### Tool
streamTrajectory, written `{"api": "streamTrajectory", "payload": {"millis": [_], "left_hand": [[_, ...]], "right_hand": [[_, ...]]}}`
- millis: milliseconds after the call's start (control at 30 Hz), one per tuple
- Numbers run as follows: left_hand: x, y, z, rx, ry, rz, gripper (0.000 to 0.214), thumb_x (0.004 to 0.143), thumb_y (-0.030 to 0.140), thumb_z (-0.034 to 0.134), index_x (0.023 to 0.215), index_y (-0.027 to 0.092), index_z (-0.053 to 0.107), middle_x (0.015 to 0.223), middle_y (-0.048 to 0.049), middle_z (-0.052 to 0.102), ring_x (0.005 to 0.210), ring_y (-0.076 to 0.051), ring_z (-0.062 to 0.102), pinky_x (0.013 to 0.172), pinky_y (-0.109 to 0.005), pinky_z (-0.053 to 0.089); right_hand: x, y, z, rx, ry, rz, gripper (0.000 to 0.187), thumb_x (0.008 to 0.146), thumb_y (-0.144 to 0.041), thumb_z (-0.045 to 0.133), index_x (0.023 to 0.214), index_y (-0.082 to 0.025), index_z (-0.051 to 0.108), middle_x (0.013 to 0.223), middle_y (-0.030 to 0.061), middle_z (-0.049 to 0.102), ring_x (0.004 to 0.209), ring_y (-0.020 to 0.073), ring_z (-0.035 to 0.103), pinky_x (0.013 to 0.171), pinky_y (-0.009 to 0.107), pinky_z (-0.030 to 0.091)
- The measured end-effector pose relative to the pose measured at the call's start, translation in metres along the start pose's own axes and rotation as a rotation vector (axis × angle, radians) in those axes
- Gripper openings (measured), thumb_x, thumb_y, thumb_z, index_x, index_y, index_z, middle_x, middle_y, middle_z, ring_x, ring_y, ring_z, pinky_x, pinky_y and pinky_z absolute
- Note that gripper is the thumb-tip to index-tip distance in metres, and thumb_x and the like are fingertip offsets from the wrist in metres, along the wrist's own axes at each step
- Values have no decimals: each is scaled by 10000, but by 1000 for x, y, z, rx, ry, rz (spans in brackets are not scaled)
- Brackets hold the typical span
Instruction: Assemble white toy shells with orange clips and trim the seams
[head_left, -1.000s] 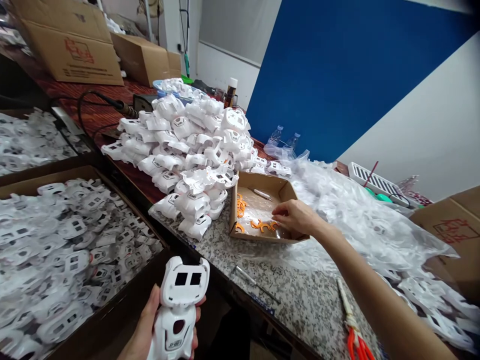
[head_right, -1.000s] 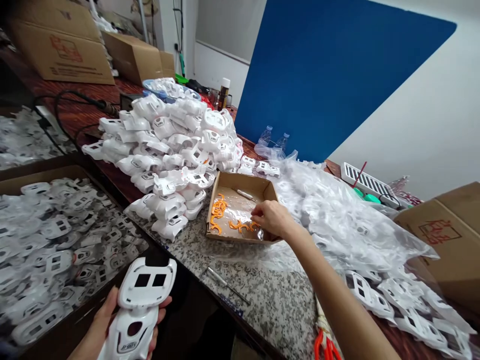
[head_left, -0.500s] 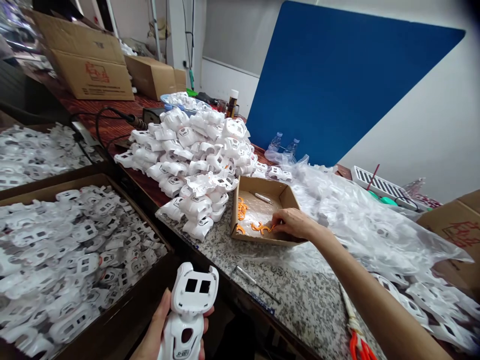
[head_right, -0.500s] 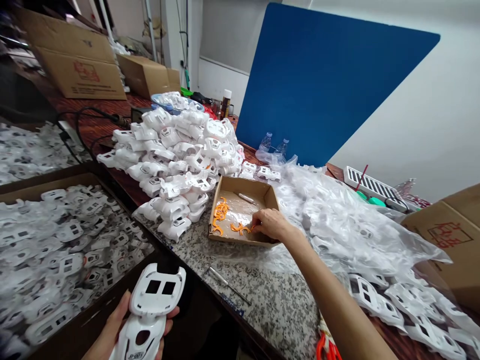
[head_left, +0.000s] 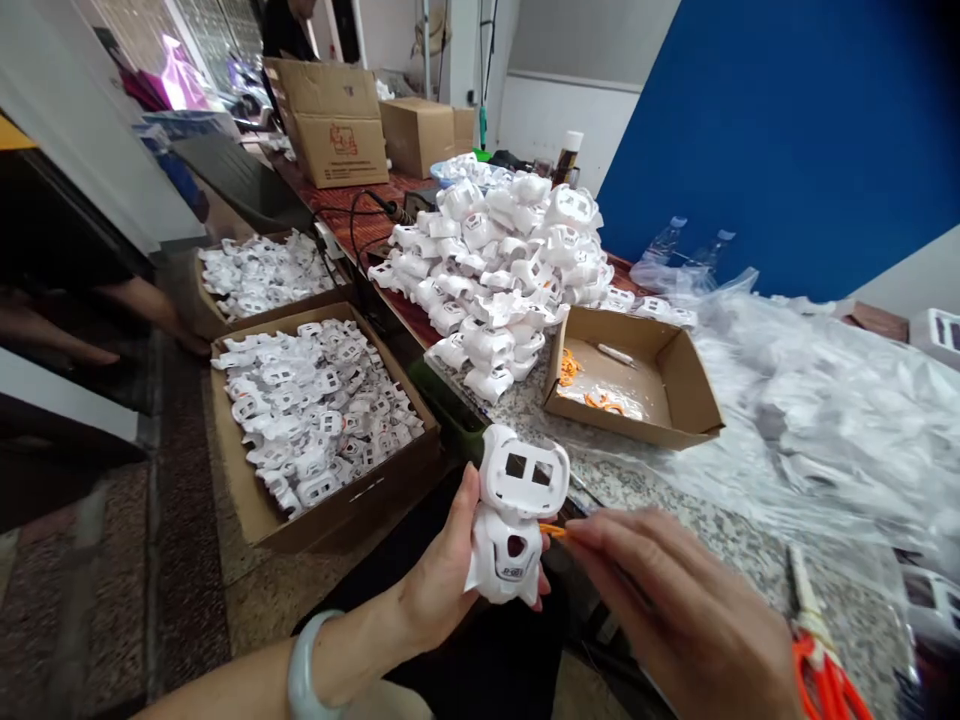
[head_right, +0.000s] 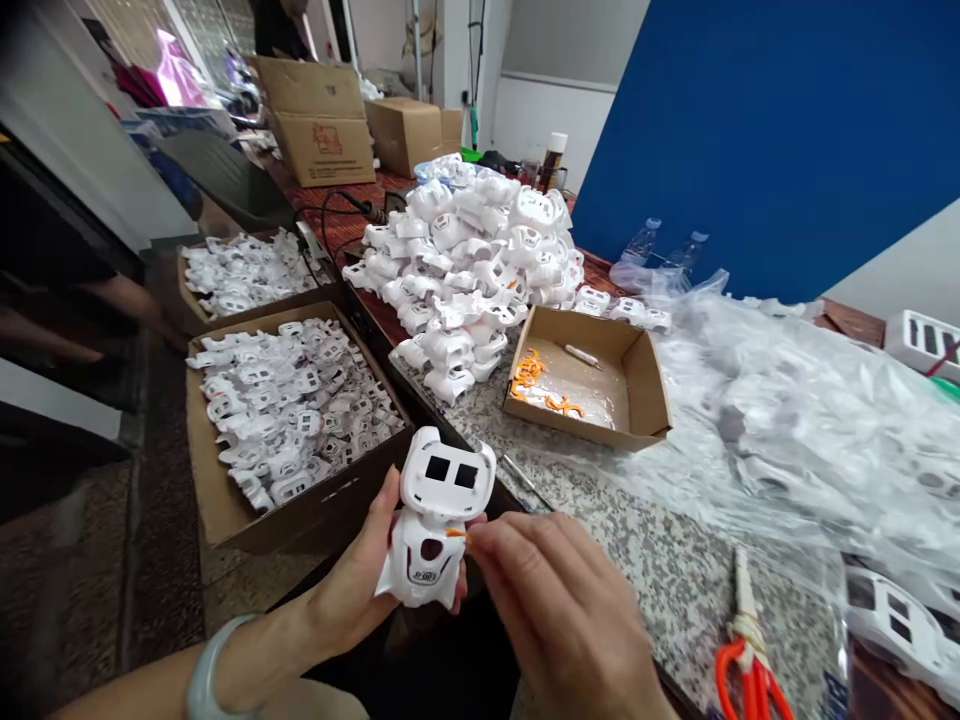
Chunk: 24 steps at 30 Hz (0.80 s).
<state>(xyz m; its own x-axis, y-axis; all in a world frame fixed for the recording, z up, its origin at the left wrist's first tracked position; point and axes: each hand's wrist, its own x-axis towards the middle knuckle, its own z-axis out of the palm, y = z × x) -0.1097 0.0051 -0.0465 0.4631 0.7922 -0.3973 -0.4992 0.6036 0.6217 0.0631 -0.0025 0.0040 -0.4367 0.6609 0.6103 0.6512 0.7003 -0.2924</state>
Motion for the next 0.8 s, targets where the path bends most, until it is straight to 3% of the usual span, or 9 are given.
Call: {"api": "streamTrajectory", "payload": {"millis": [233,367,500,700,800], "left_hand": [[-23,-23,14,64,-89,109,732,876,656,181,931,115,671,673,-70,630,565,-143,543,593,-250,445],[-30,-30,18,81,-126,161,697,879,646,227,1125,132,629,787,-79,678,678,-174,589,692,-274,458],[-34,-34,18,71,-127,152,680,882,638,246,1259,157,543,889,-86,697,784,-200,617,794,-305,455],[-36,-29,14,46,-133,61,746,867,667,206,1156,115,616,618,-59,635,522,-142,537,612,-258,472],[-34,-29,7,31,-178,-24,820,835,714,185,1034,80,666,636,-77,613,535,-147,553,544,-248,471]], "right_hand": [[-38,-24,7,-132,36,-107,237,853,-102,532,1081,-105,595,950,118,671,821,202,620,702,335,479],[-46,-36,6,-211,95,-173,222,844,-82,521,1054,-84,594,917,134,688,812,226,634,698,366,473],[-50,-45,8,-227,83,-148,219,843,-85,532,1048,-59,604,928,144,686,802,231,630,688,366,462],[-57,-43,6,-194,48,-124,226,858,-122,540,1072,-107,612,984,116,684,870,219,623,731,341,461],[-60,-37,5,-220,23,-118,241,861,-120,544,1091,-132,612,929,94,686,813,182,616,726,318,440]]}}
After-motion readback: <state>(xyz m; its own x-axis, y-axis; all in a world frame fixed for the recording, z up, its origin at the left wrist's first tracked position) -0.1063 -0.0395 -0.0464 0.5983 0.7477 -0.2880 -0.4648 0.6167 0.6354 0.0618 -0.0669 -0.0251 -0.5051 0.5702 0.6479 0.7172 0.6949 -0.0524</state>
